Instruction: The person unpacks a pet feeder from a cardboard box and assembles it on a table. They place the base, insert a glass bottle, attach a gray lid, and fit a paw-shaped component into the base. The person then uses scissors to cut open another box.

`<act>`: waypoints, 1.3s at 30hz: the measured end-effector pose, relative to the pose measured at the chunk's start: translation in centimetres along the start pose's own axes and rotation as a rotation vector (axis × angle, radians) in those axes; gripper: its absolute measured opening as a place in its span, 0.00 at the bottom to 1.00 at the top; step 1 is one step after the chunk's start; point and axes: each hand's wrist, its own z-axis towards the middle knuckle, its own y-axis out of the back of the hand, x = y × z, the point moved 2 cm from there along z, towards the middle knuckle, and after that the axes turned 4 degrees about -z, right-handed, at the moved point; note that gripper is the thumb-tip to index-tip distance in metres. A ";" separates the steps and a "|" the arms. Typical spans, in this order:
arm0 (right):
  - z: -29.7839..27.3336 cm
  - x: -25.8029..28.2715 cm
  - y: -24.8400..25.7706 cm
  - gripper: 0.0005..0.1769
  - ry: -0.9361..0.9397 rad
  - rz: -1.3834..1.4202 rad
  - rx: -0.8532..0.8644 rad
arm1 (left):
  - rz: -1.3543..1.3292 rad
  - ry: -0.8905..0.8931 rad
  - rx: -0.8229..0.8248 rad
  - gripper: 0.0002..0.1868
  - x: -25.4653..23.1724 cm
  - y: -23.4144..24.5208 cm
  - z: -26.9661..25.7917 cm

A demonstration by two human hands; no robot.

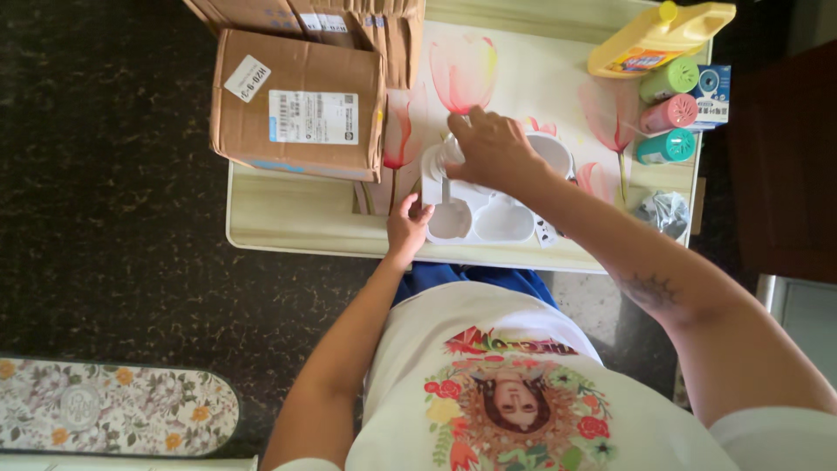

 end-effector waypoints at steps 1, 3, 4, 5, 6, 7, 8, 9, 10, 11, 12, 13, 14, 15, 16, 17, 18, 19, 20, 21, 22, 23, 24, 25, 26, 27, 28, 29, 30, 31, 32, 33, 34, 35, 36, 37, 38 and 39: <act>-0.1 0.1 0.0 0.42 -0.016 -0.021 -0.068 | 0.034 -0.025 -0.001 0.27 0.1 0.0 0.3; -0.6 0.4 -0.2 0.46 -0.084 -0.049 -0.069 | 0.107 -0.067 0.000 0.29 0.6 0.1 0.2; -0.6 0.3 0.0 0.48 -0.141 -0.061 -0.009 | 0.133 -0.076 0.007 0.29 0.8 0.1 0.3; -0.8 0.3 0.4 0.50 -0.198 -0.072 0.050 | 0.159 -0.086 0.013 0.30 1.0 0.1 0.5; -0.7 0.3 1.1 0.51 -0.153 -0.076 0.004 | 0.183 -0.099 0.018 0.31 1.1 -0.1 0.9; -0.4 0.3 2.0 0.52 -0.107 -0.080 -0.042 | 0.187 -0.116 0.021 0.31 1.1 -0.3 1.4; -0.5 0.5 2.6 0.54 -0.062 -0.079 -0.081 | 0.196 -0.126 0.028 0.31 1.4 -0.2 1.3; -0.7 0.1 3.3 0.53 0.017 0.064 -0.036 | 0.204 -0.135 0.035 0.32 1.7 -0.1 1.2; -0.8 -0.7 4.4 0.54 0.098 0.207 0.006 | 0.206 -0.116 0.047 0.32 2.0 -0.1 1.2; -1.0 -0.9 5.1 0.59 0.180 0.349 0.047 | 0.207 -0.098 0.060 0.32 2.2 0.1 1.1; -1.2 -0.7 5.3 0.53 0.186 0.337 0.081 | 0.206 -0.082 0.072 0.33 2.3 0.0 1.3; -1.3 -0.5 5.5 0.47 0.192 0.326 0.115 | 0.204 -0.082 0.077 0.33 2.2 0.1 1.3; -1.4 -0.4 5.5 0.43 0.198 0.312 0.148 | 0.198 -0.082 0.081 0.33 2.2 0.0 1.5; -1.6 -0.3 5.5 0.42 0.193 0.284 0.118 | 0.193 -0.082 0.084 0.33 2.1 -0.1 1.6; -1.7 0.0 5.2 0.42 0.192 0.259 0.090 | 0.199 -0.074 0.087 0.33 2.2 -0.1 1.6; -1.8 0.2 5.0 0.41 0.191 0.233 0.062 | 0.204 -0.067 0.090 0.34 2.2 -0.1 1.6; -1.8 0.1 4.7 0.42 0.174 0.227 0.039 | 0.211 -0.057 0.095 0.34 2.3 0.0 1.6; -1.8 0.1 4.4 0.43 0.157 0.221 0.017 | 0.216 -0.061 0.097 0.34 2.4 0.0 1.6; -1.7 -0.1 4.2 0.44 0.140 0.214 -0.009 | 0.221 -0.068 0.098 0.34 2.4 0.0 1.8; -1.7 -0.1 4.0 0.43 0.119 0.207 -0.010 | 0.226 -0.075 0.099 0.34 2.4 0.1 1.8; -1.5 -0.2 3.9 0.43 0.098 0.197 -0.013 | 0.229 -0.074 0.099 0.34 2.3 0.0 1.9; -1.6 -0.4 3.9 0.43 0.076 0.188 -0.015 | 0.232 -0.072 0.099 0.34 2.2 0.0 1.9; -1.6 -0.7 4.0 0.42 0.052 0.182 -0.027 | 0.235 -0.071 0.097 0.34 2.1 -0.1 2.1; -1.6 -0.9 4.1 0.41 0.028 0.176 -0.038 | 0.236 -0.066 0.115 0.35 2.1 -0.1 2.3; -1.5 -1.0 4.0 0.41 0.007 0.174 -0.048 | 0.240 -0.058 0.131 0.35 2.2 0.0 2.4; -1.1 -1.0 4.0 0.40 -0.021 0.140 -0.031 | 0.244 -0.050 0.146 0.36 2.3 0.1 2.6; -0.9 -1.0 3.8 0.41 -0.054 0.110 -0.006 | 0.242 -0.064 0.140 0.35 2.5 0.1 2.2; -0.7 -0.8 3.6 0.43 -0.087 0.079 0.018 | 0.241 -0.079 0.134 0.35 2.6 0.2 1.9; -0.5 -0.5 3.6 0.44 -0.096 0.017 -0.022 | 0.237 -0.103 0.122 0.35 2.5 0.1 2.3; -0.3 0.2 3.5 0.46 -0.106 -0.046 -0.063 | 0.249 -0.087 0.131 0.35 2.5 0.0 2.7; -0.3 0.8 3.4 0.48 -0.114 -0.107 -0.098 | 0.262 -0.066 0.141 0.36 2.5 0.0 2.7; -0.3 1.0 3.4 0.48 -0.161 -0.124 -0.067 | 0.275 -0.045 0.150 0.36 2.6 0.0 2.7; -0.3 1.3 3.3 0.48 -0.209 -0.141 -0.035 | 0.279 -0.058 0.147 0.36 2.5 0.0 2.7; -0.4 1.5 3.3 0.49 -0.257 -0.158 -0.003 | 0.284 -0.071 0.144 0.36 2.5 0.1 2.7; -0.4 1.6 3.4 0.49 -0.300 -0.123 0.054 | 0.288 -0.086 0.139 0.36 2.3 0.1 2.8; -0.5 1.4 3.6 0.49 -0.343 -0.089 0.111 | 0.287 -0.104 0.140 0.36 2.1 0.2 2.9; -0.6 1.2 3.7 0.48 -0.385 -0.053 0.171 | 0.286 -0.119 0.142 0.36 1.9 0.4 2.9; -0.7 1.3 4.1 0.44 -0.267 -0.001 0.052 | 0.285 -0.135 0.144 0.36 1.7 0.5 2.8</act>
